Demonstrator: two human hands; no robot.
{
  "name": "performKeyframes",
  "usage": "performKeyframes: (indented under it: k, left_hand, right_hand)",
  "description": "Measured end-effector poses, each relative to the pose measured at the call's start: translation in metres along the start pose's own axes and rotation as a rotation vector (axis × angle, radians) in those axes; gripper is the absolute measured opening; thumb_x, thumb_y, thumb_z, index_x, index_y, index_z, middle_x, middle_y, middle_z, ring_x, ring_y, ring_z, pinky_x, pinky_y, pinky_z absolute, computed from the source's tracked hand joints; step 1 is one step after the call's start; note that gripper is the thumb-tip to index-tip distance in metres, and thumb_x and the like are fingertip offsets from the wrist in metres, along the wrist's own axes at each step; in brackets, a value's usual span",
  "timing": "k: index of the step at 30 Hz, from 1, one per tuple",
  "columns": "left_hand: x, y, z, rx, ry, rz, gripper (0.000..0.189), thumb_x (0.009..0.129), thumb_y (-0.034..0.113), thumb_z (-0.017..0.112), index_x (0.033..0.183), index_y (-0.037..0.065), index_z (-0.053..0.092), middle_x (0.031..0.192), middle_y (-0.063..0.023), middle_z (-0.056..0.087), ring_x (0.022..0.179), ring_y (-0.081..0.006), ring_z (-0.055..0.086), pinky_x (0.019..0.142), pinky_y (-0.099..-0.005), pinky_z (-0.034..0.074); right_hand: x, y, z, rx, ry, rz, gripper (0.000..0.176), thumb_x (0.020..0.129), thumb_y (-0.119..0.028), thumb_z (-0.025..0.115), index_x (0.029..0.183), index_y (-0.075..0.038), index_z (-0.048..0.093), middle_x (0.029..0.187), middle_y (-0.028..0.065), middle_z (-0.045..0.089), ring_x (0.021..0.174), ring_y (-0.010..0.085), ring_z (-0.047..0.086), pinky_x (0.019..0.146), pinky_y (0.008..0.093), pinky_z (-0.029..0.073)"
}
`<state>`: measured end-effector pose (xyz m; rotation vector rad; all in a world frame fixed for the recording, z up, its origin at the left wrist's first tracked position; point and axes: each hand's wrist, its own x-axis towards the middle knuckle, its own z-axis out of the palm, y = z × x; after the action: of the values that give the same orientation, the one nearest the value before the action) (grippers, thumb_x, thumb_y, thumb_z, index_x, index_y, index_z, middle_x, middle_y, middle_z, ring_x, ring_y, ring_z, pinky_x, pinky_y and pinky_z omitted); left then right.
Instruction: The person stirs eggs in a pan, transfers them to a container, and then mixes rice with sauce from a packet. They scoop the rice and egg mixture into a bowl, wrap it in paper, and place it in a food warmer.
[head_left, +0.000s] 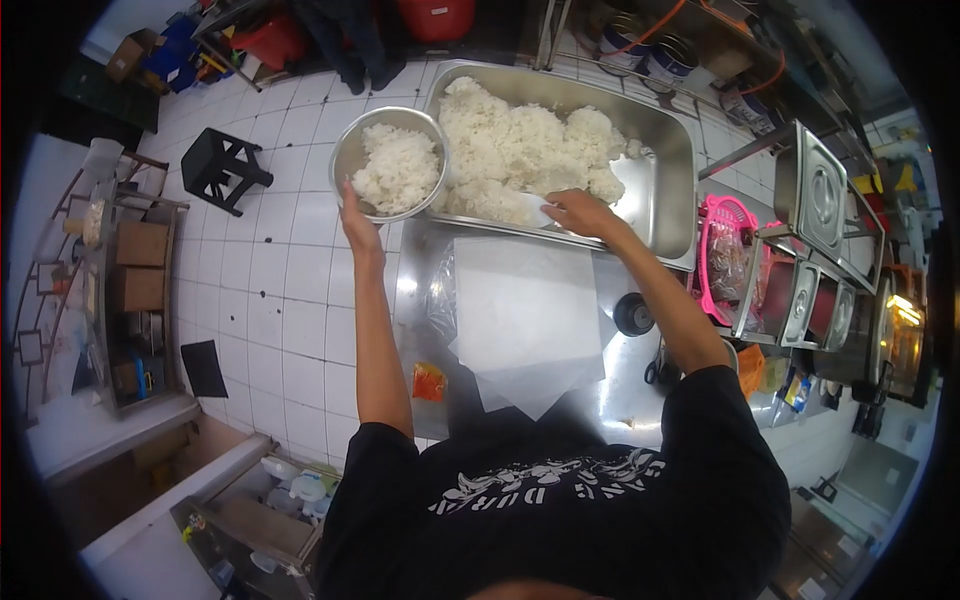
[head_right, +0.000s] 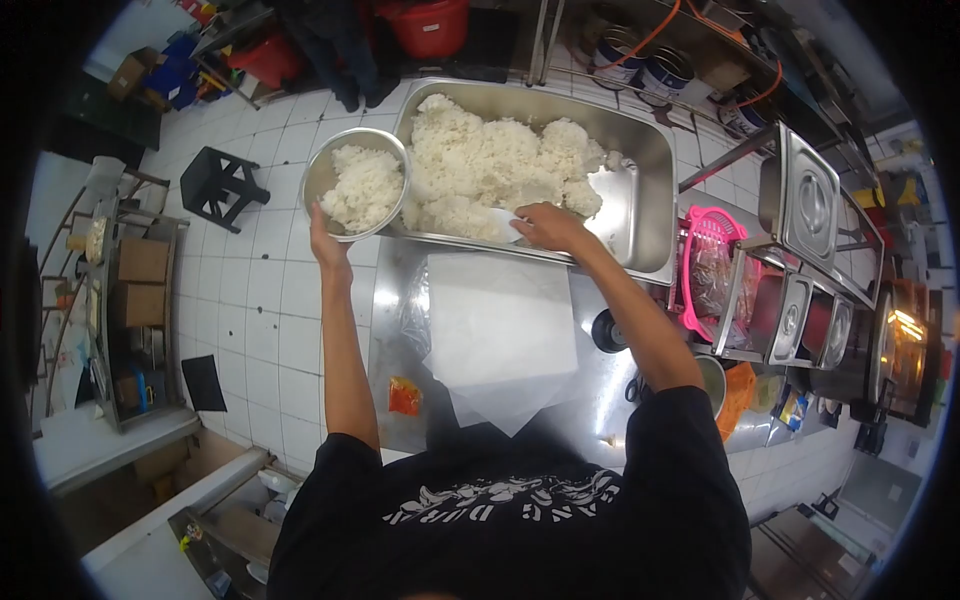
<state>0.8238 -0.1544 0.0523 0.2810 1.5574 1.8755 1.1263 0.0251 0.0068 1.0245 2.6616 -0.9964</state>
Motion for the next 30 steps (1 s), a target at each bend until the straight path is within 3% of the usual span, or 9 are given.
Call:
performKeyframes:
  k: [5,8,12,15,18,21,25,29,30]
  left_hand:
    - [0.003,-0.004,-0.001,0.014,-0.051,0.000,0.062,0.096,0.048,0.037,0.138,0.002,0.036,0.134,-0.0140,0.048,0.119,-0.0253,0.052,0.095,-0.0384,0.044]
    - [0.004,-0.006,-0.001,0.017,-0.031,0.017,0.062,0.096,0.048,0.036,0.138,0.002,0.036,0.134,-0.0139,0.048,0.119,-0.0252,0.052,0.096,-0.0387,0.043]
    - [-0.009,-0.001,0.006,0.021,-0.027,0.156,0.059,0.098,0.040,0.039,0.139,-0.002,0.032,0.134,-0.0163,0.045,0.121,-0.0267,0.047,0.100,-0.0356,0.038]
    - [-0.026,0.001,0.017,0.174,-0.005,0.311,0.058,0.099,0.041,0.037,0.137,-0.002,0.035,0.131,-0.0188,0.047,0.118,-0.0294,0.048,0.100,-0.0362,0.037]
    - [-0.045,0.001,0.037,0.301,0.041,0.283,0.058,0.099,0.042,0.035,0.135,-0.002,0.037,0.128,-0.0219,0.049,0.117,-0.0318,0.049,0.099,-0.0374,0.036]
    - [-0.058,-0.006,0.065,0.336,0.019,0.318,0.057,0.099,0.043,0.034,0.133,-0.002,0.039,0.125,-0.0235,0.050,0.116,-0.0341,0.049,0.099,-0.0386,0.036]
    - [-0.077,-0.020,0.096,0.355,-0.042,0.283,0.062,0.099,0.045,0.032,0.137,-0.003,0.036,0.132,-0.0238,0.046,0.124,-0.0355,0.044,0.103,-0.0384,0.033]
    - [-0.098,-0.012,0.097,0.178,-0.196,0.203,0.062,0.100,0.044,0.031,0.137,-0.005,0.033,0.134,-0.0211,0.044,0.124,-0.0287,0.044,0.103,-0.0351,0.033]
    - [-0.105,-0.010,0.094,0.121,-0.243,0.171,0.062,0.101,0.044,0.031,0.137,-0.006,0.032,0.134,-0.0202,0.044,0.123,-0.0265,0.044,0.103,-0.0340,0.033]
  right_hand:
    - [0.004,-0.014,0.002,-0.006,0.127,-0.083,0.036,0.091,-0.036,0.053,0.099,-0.003,0.064,0.088,0.0183,0.066,0.083,0.0354,0.062,0.074,0.0421,0.047]
    - [0.020,-0.027,0.009,0.461,-0.020,-0.010,0.043,0.091,-0.038,0.054,0.096,0.004,0.063,0.067,0.0144,0.060,0.060,0.0209,0.059,0.059,0.0353,0.047]
    - [0.024,-0.038,0.004,0.543,-0.042,0.016,0.042,0.092,-0.038,0.054,0.090,0.003,0.061,0.063,0.0112,0.058,0.057,0.0178,0.056,0.055,0.0336,0.046]
    - [0.008,-0.035,-0.017,0.577,0.099,0.020,0.042,0.092,-0.038,0.054,0.084,0.002,0.059,0.061,0.0096,0.055,0.056,0.0171,0.053,0.055,0.0338,0.045]
    - [-0.012,-0.049,-0.060,0.392,0.224,-0.002,0.036,0.093,-0.034,0.053,0.080,0.000,0.058,0.060,0.0114,0.056,0.058,0.0216,0.057,0.058,0.0353,0.045]
    - [-0.034,-0.080,-0.076,0.073,0.456,0.094,0.023,0.092,-0.022,0.051,0.096,-0.001,0.060,0.072,0.0147,0.060,0.070,0.0268,0.061,0.063,0.0373,0.046]
    - [-0.051,-0.130,-0.031,-0.452,0.638,-0.149,0.052,0.080,-0.004,0.052,0.132,-0.003,0.044,0.096,0.0159,0.057,0.088,0.0312,0.057,0.070,0.0419,0.049]
    - [-0.079,-0.133,-0.053,-0.378,0.479,-0.145,0.052,0.082,-0.003,0.048,0.135,-0.009,0.045,0.095,0.0160,0.053,0.087,0.0312,0.053,0.072,0.0423,0.047]
    - [-0.094,-0.135,-0.067,-0.315,0.540,-0.176,0.035,0.087,-0.008,0.048,0.122,-0.006,0.053,0.089,0.0177,0.057,0.083,0.0347,0.056,0.070,0.0443,0.047]
